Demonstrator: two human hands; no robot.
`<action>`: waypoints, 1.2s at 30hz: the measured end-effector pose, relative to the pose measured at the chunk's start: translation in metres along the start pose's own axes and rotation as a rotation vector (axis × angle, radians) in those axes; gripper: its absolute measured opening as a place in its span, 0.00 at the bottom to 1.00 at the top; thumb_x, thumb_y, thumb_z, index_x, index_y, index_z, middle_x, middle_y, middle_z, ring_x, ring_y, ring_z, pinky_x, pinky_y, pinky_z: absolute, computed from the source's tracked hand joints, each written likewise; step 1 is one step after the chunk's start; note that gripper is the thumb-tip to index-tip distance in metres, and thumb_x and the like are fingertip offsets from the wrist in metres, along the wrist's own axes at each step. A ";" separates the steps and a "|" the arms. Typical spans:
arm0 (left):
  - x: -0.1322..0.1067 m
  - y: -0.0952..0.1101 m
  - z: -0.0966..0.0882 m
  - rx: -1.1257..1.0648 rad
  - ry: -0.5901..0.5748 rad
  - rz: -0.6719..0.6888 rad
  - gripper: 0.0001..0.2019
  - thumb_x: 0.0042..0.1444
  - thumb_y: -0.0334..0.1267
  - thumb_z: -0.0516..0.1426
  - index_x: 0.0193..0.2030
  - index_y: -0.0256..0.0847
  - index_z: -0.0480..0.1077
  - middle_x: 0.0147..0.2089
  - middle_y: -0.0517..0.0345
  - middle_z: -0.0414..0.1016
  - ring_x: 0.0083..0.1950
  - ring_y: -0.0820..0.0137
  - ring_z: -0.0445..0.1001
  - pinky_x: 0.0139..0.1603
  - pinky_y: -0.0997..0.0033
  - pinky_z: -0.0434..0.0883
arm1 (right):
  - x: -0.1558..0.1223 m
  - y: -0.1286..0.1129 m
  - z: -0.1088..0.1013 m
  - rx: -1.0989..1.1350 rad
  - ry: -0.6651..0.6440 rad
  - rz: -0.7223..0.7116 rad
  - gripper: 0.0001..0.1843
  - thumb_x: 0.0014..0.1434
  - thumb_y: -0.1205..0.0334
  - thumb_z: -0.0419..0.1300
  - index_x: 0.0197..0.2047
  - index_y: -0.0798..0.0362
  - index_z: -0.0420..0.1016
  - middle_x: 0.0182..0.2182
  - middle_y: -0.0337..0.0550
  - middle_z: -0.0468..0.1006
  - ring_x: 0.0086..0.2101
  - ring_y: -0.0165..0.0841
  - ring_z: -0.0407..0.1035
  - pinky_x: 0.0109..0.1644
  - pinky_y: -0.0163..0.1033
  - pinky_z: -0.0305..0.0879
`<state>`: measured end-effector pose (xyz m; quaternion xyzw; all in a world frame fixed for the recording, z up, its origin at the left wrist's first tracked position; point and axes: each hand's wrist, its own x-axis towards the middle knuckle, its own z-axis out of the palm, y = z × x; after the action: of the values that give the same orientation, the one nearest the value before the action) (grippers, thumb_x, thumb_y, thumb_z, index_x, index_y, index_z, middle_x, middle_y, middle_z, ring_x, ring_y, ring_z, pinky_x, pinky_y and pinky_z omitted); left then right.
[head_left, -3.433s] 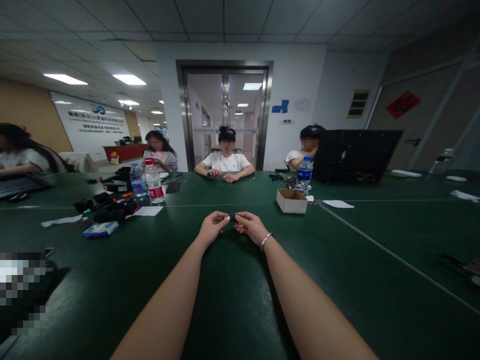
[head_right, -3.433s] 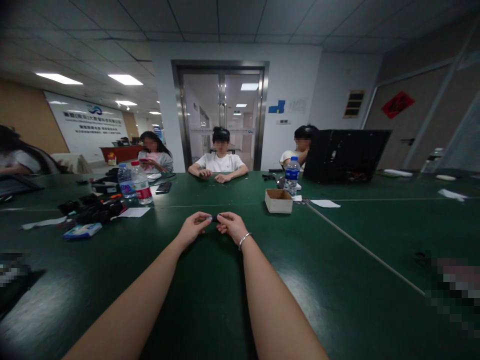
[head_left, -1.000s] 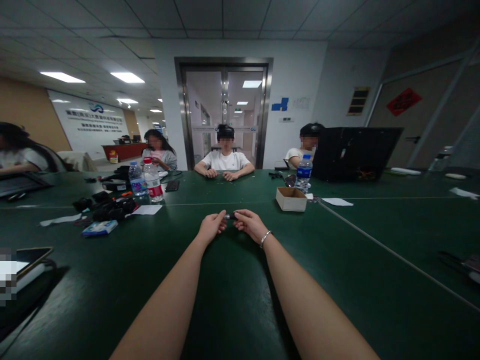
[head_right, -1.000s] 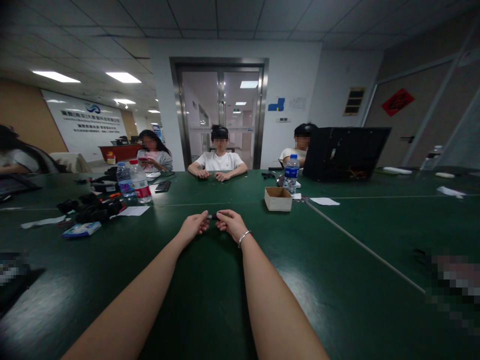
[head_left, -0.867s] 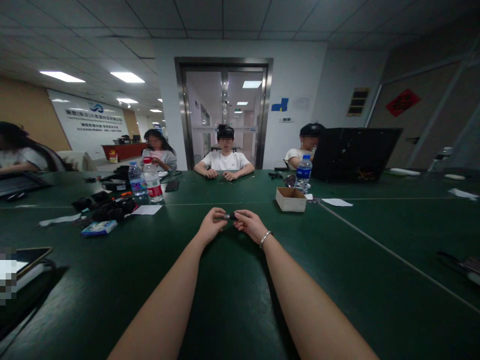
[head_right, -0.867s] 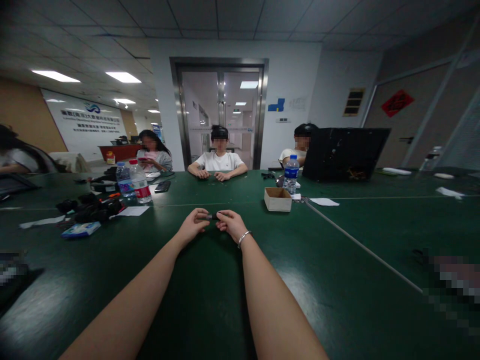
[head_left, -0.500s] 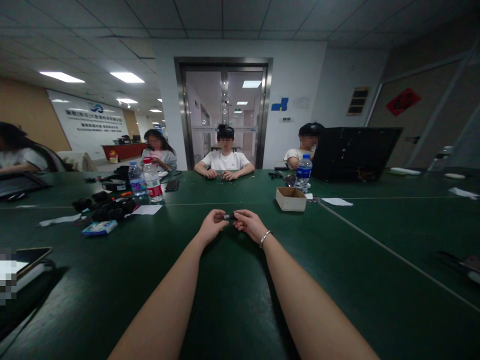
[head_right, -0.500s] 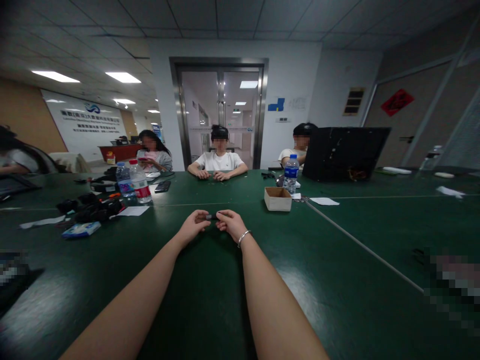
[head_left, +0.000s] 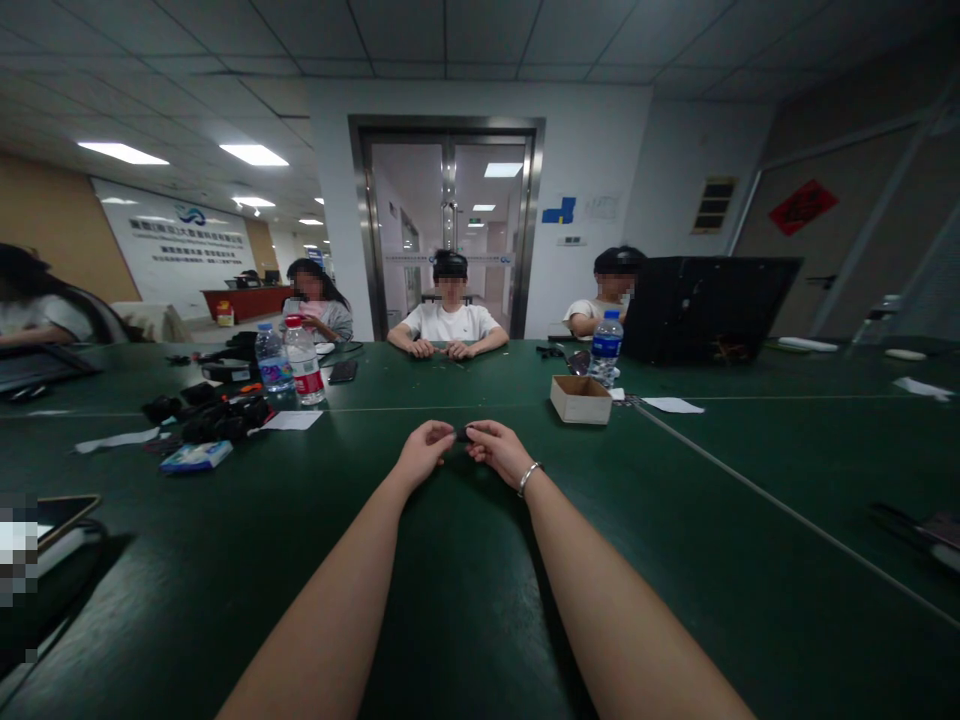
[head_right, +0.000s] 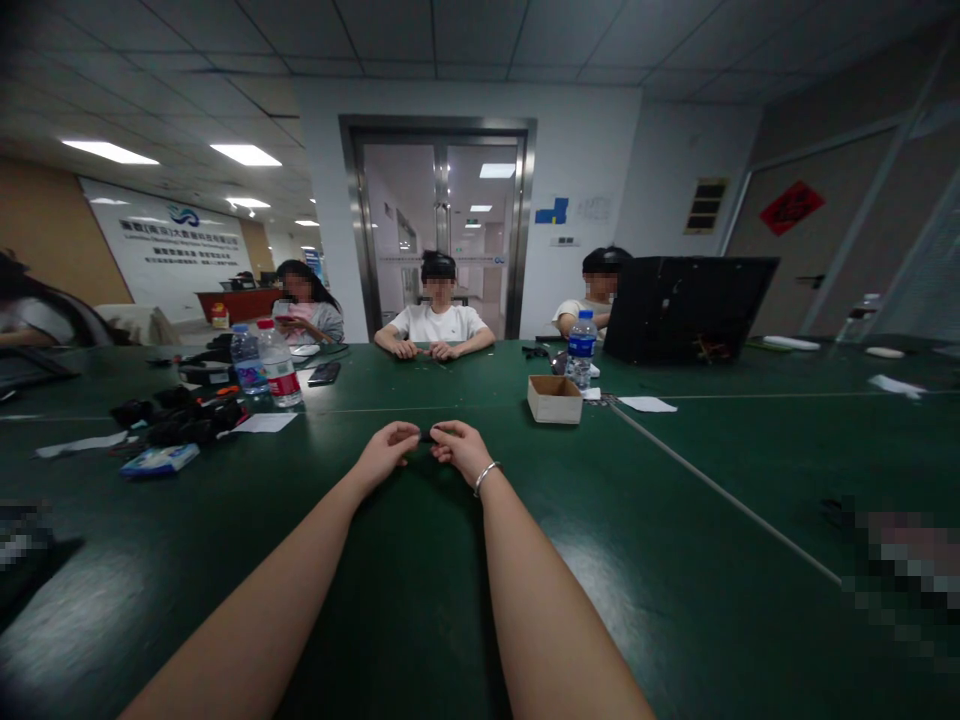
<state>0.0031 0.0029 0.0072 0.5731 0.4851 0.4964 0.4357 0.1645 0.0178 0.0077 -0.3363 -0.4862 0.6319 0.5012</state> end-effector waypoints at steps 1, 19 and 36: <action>0.000 0.000 0.000 -0.016 0.015 0.028 0.19 0.42 0.44 0.62 0.40 0.37 0.66 0.40 0.49 0.71 0.35 0.70 0.71 0.25 0.79 0.65 | 0.000 0.000 0.000 0.004 -0.001 -0.001 0.10 0.51 0.68 0.63 0.37 0.60 0.68 0.19 0.43 0.73 0.19 0.25 0.66 0.20 0.25 0.61; 0.000 -0.001 -0.001 0.007 -0.008 0.027 0.18 0.43 0.48 0.60 0.36 0.36 0.69 0.34 0.52 0.71 0.33 0.71 0.69 0.26 0.77 0.65 | -0.001 0.000 0.000 -0.005 -0.017 -0.005 0.13 0.49 0.65 0.65 0.37 0.60 0.69 0.20 0.42 0.73 0.19 0.25 0.66 0.20 0.26 0.62; 0.002 -0.004 0.004 0.100 0.026 -0.025 0.19 0.53 0.52 0.49 0.32 0.36 0.66 0.28 0.55 0.69 0.26 0.74 0.67 0.23 0.78 0.64 | -0.003 -0.003 0.002 -0.016 -0.040 0.005 0.09 0.51 0.69 0.62 0.38 0.59 0.69 0.20 0.41 0.73 0.19 0.24 0.66 0.21 0.25 0.63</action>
<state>0.0071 0.0053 0.0032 0.5815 0.5221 0.4736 0.4062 0.1645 0.0141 0.0108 -0.3290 -0.5003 0.6358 0.4870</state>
